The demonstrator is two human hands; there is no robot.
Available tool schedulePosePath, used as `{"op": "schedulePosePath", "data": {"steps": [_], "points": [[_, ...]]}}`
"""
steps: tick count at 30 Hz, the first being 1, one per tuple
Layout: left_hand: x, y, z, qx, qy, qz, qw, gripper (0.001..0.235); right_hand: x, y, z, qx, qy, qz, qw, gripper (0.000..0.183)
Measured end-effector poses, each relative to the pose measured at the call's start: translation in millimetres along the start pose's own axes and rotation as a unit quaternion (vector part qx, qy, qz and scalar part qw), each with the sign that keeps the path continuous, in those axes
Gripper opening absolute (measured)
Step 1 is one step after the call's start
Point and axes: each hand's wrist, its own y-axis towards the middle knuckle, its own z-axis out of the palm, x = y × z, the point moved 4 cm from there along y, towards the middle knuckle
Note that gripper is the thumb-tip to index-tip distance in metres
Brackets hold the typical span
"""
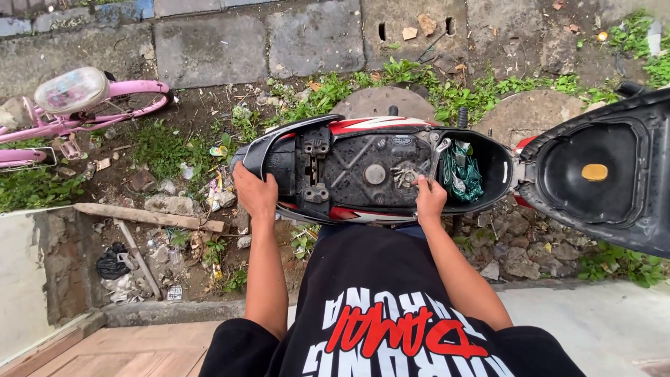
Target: The person uses a wrench to loosen and remove bolts from the rear seat assembly of a red and white scooter. After removing the bolts, they lift off the black plastic seat cover and hold it up for inspection.
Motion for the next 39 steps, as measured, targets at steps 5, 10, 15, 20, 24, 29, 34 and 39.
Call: {"op": "schedulePosePath", "data": {"steps": [5, 10, 15, 20, 24, 29, 34, 39], "points": [[-23.7, 1.7, -39.1, 0.11, -0.149, -0.074, 0.98, 0.067, -1.7, -5.1, 9.7, 0.017, -0.001, 0.012, 1.0, 0.026], [-25.0, 0.3, -43.4, 0.146, -0.181, -0.114, 0.966, 0.079, -1.5, -6.2, 12.4, 0.034, -0.028, -0.003, 0.999, 0.026], [5.2, -10.2, -48.6, 0.051, -0.221, -0.185, 0.956, 0.05, -8.6, -9.0, 9.7, 0.048, -0.035, -0.015, 0.998, 0.023], [12.4, -16.6, -69.4, 0.054, -0.488, -0.223, 0.842, 0.038, 18.7, -24.5, 22.8, 0.081, 0.027, -0.008, 0.996, 0.025], [-9.1, -31.1, -90.0, 0.113, -0.582, -0.245, 0.767, 0.039, 37.3, -29.4, 43.9, 0.163, 0.1, -0.012, 0.981, 0.023], [6.7, -72.5, -18.8, 0.202, -0.636, -0.299, 0.682, 0.037, 67.6, -46.3, 67.6, 0.237, 0.136, -0.042, 0.961, 0.021], [-40.8, -107.0, 7.4, 0.347, -0.639, -0.336, 0.599, 0.035, 90.5, -54.7, 79.6, 0.287, 0.168, -0.073, 0.94, 0.018], [-41.7, -162.7, 94.7, 0.554, -0.519, -0.328, 0.562, 0.03, 110.5, -30.1, 70.2, 0.221, 0.179, -0.16, 0.945, 0.021]]}}
